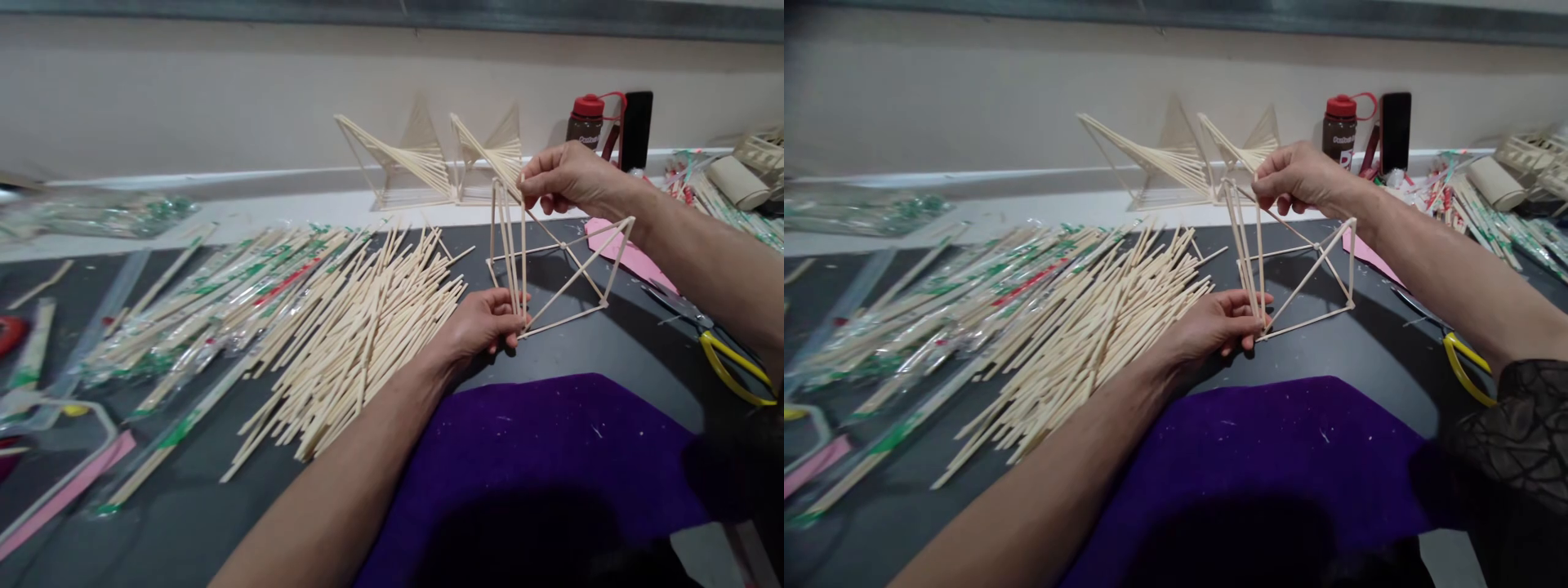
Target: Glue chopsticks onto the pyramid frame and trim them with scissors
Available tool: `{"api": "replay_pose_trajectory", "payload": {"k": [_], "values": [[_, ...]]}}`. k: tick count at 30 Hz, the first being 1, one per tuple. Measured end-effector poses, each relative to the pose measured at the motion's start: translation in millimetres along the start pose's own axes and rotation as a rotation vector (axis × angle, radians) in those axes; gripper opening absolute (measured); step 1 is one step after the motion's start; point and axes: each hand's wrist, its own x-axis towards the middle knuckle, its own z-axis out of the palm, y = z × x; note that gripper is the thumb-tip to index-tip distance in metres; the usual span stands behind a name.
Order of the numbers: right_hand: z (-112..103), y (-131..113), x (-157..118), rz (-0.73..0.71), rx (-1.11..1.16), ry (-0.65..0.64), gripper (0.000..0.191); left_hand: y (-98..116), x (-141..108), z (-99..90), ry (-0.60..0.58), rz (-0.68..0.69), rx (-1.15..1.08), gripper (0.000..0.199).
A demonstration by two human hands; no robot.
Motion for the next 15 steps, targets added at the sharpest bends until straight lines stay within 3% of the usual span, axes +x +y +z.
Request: {"api": "replay_pose_trajectory", "payload": {"k": [7,15], "values": [[3.4,-3.5,-0.5,0.007,-0.016,0.055,0.014,-2.6,1.8,-1.3,-0.001,0.002,0.011,0.031],[1.5,2.4,8.6,0.018,0.062,-0.007,0.009,-2.9,0.4,-1.4,-0.012,0.006,-0.004,0.030]]}}
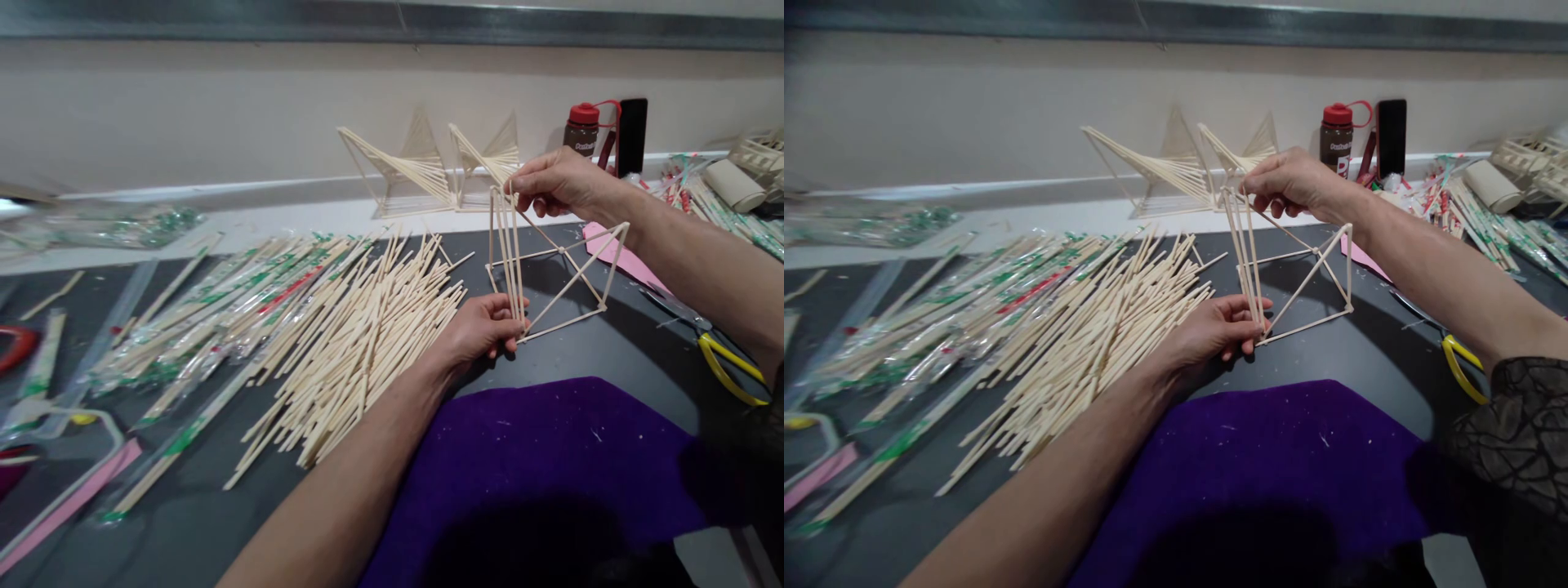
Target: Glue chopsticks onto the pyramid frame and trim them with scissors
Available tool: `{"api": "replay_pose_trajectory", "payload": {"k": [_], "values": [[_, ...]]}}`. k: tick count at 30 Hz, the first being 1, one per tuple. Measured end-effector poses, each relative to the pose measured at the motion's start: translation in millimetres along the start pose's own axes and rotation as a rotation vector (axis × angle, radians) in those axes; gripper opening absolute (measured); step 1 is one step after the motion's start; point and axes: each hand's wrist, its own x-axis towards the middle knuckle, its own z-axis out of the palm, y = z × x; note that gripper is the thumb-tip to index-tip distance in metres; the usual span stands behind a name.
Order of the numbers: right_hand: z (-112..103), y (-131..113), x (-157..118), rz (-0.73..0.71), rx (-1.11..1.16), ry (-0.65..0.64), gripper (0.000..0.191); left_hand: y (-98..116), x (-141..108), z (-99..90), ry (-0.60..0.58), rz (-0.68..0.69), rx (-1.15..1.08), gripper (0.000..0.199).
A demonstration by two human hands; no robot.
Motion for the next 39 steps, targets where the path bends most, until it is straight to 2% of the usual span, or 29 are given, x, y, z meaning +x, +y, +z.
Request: {"api": "replay_pose_trajectory", "payload": {"k": [4,16,32,39], "values": [[-0.3,1.4,4.9,0.032,0.006,-0.040,0.013,1.0,-1.7,0.1,0.005,-0.005,0.000,0.030],[6.0,-2.9,1.6,0.046,0.008,0.012,0.011,1.7,-1.3,0.9,0.003,0.013,-0.017,0.031],[-0.6,2.6,5.3,0.044,-0.050,-0.041,0.012,2.4,-3.3,0.4,-0.011,0.009,-0.051,0.032],[1.2,1.5,3.9,0.025,-0.065,0.018,0.012,3.0,-3.6,0.5,-0.015,0.014,-0.053,0.030]]}}
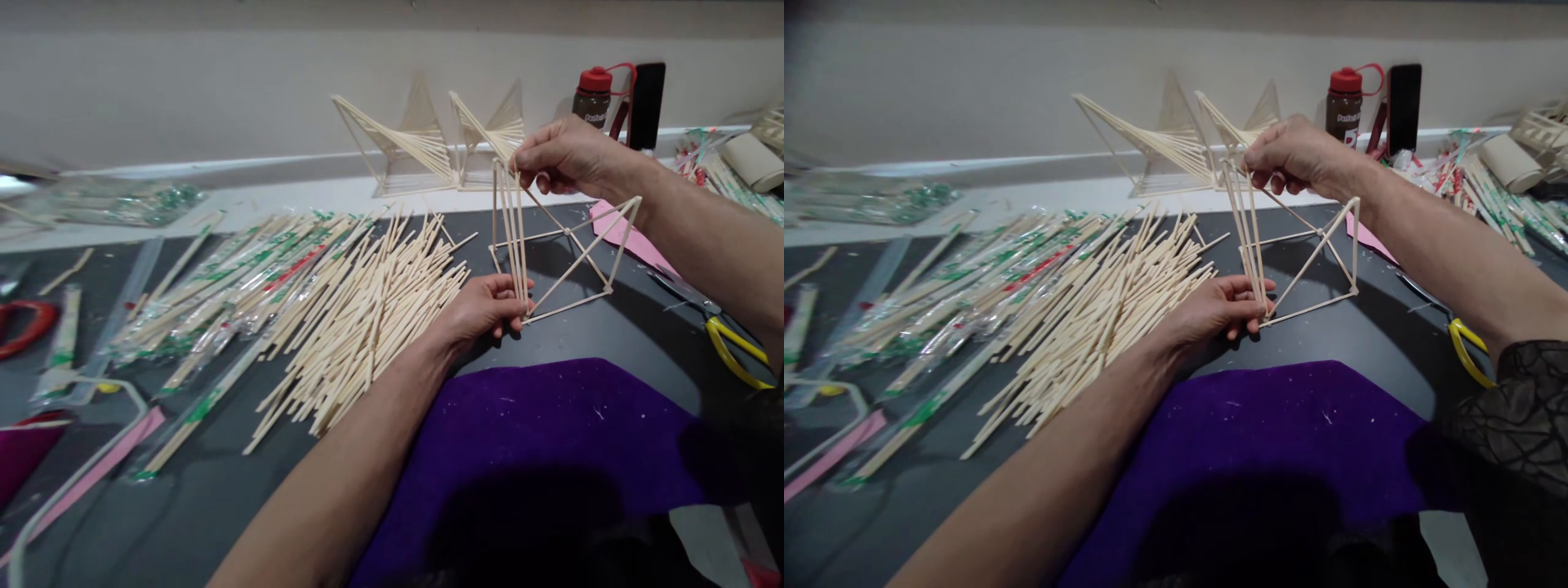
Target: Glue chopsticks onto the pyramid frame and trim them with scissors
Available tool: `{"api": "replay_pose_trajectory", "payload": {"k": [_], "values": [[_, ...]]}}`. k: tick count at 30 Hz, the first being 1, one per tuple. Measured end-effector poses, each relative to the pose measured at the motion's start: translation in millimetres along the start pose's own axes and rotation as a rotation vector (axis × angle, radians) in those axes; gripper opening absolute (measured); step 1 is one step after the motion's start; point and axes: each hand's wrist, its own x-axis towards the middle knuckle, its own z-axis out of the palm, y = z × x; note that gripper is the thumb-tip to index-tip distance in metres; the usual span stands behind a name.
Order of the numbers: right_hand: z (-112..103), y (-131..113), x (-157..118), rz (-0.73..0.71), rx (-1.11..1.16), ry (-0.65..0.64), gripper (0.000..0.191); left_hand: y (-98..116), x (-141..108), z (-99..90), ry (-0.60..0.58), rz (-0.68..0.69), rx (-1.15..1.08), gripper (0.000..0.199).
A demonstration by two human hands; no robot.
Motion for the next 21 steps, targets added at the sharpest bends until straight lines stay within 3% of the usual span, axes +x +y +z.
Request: {"api": "replay_pose_trajectory", "payload": {"k": [21], "values": [[4.2,-3.0,-2.5,-0.004,0.055,-0.030,0.019,-0.1,0.3,-0.1,0.012,-0.013,0.012,0.029]]}}
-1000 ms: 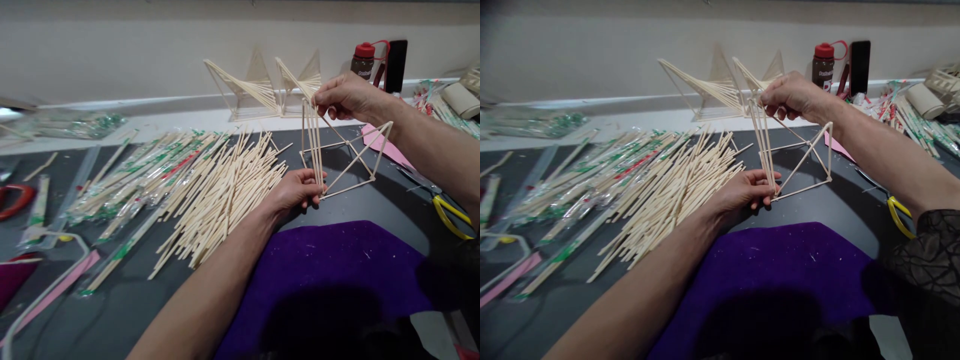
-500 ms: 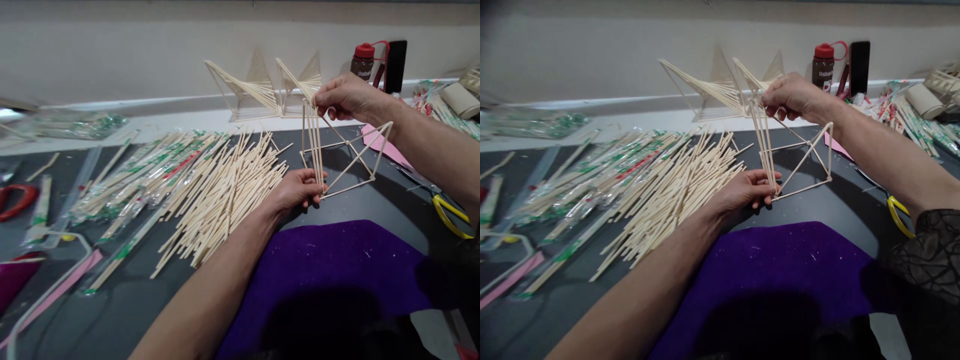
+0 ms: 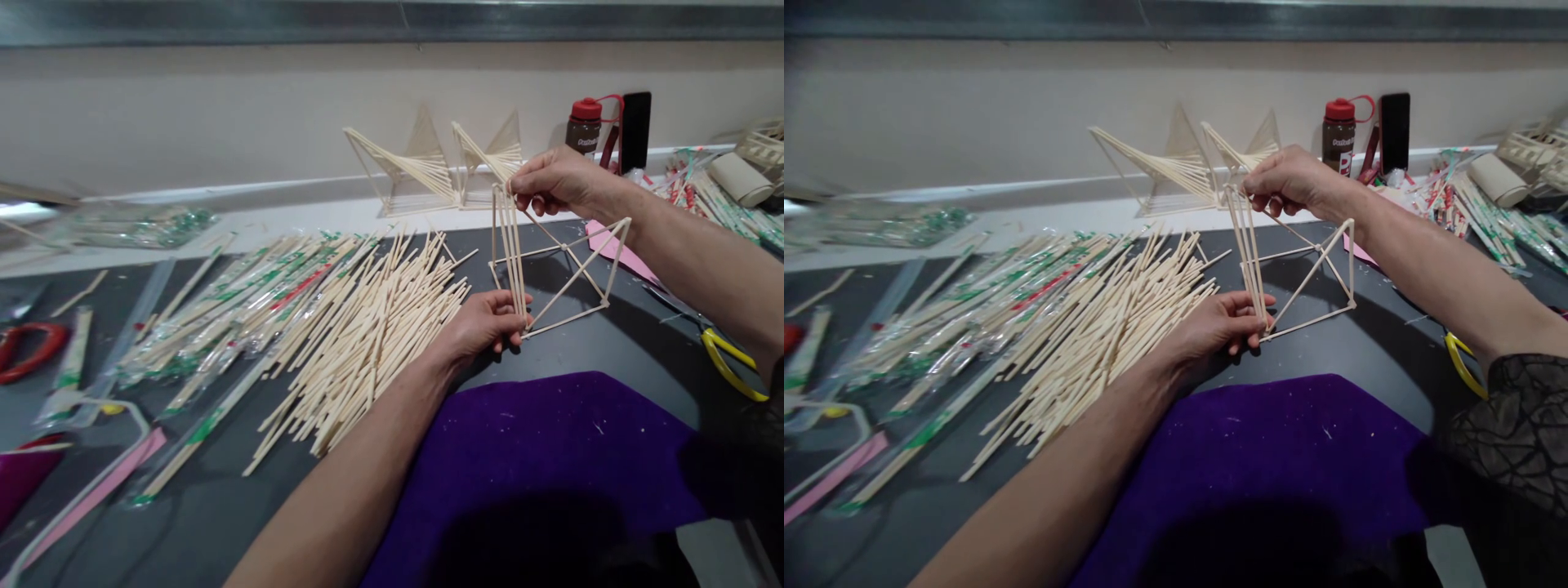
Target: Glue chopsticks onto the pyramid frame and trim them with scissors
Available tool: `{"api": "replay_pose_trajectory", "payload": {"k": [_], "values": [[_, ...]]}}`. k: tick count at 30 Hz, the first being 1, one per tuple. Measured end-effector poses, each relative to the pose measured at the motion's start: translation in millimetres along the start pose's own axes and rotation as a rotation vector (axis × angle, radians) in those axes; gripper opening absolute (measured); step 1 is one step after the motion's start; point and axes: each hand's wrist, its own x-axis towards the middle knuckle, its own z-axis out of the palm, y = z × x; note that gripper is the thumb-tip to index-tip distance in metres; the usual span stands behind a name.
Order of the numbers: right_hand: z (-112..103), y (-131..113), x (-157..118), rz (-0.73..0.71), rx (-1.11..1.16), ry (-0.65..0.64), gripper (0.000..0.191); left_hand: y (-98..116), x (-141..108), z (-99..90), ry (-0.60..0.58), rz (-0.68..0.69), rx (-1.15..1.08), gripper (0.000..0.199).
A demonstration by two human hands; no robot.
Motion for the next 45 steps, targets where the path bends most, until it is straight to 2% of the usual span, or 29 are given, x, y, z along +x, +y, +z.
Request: {"api": "replay_pose_trajectory", "payload": {"k": [20,25,34,45], "values": [[6.4,-6.5,-5.9,0.009,-0.013,0.042,0.026,-5.3,2.7,-1.9,-0.004,0.018,0.002,0.030],[0.4,-1.9,-1.3,-0.011,-0.009,0.013,0.015,-4.8,2.1,-1.2,0.000,0.017,0.007,0.029],[0.5,-2.4,1.1,0.017,-0.063,0.038,0.012,-1.7,1.4,0.4,-0.002,0.002,-0.008,0.029],[1.2,-7.0,2.0,0.012,-0.134,0.003,0.020,-0.1,0.8,1.8,0.004,0.010,0.010,0.028]]}}
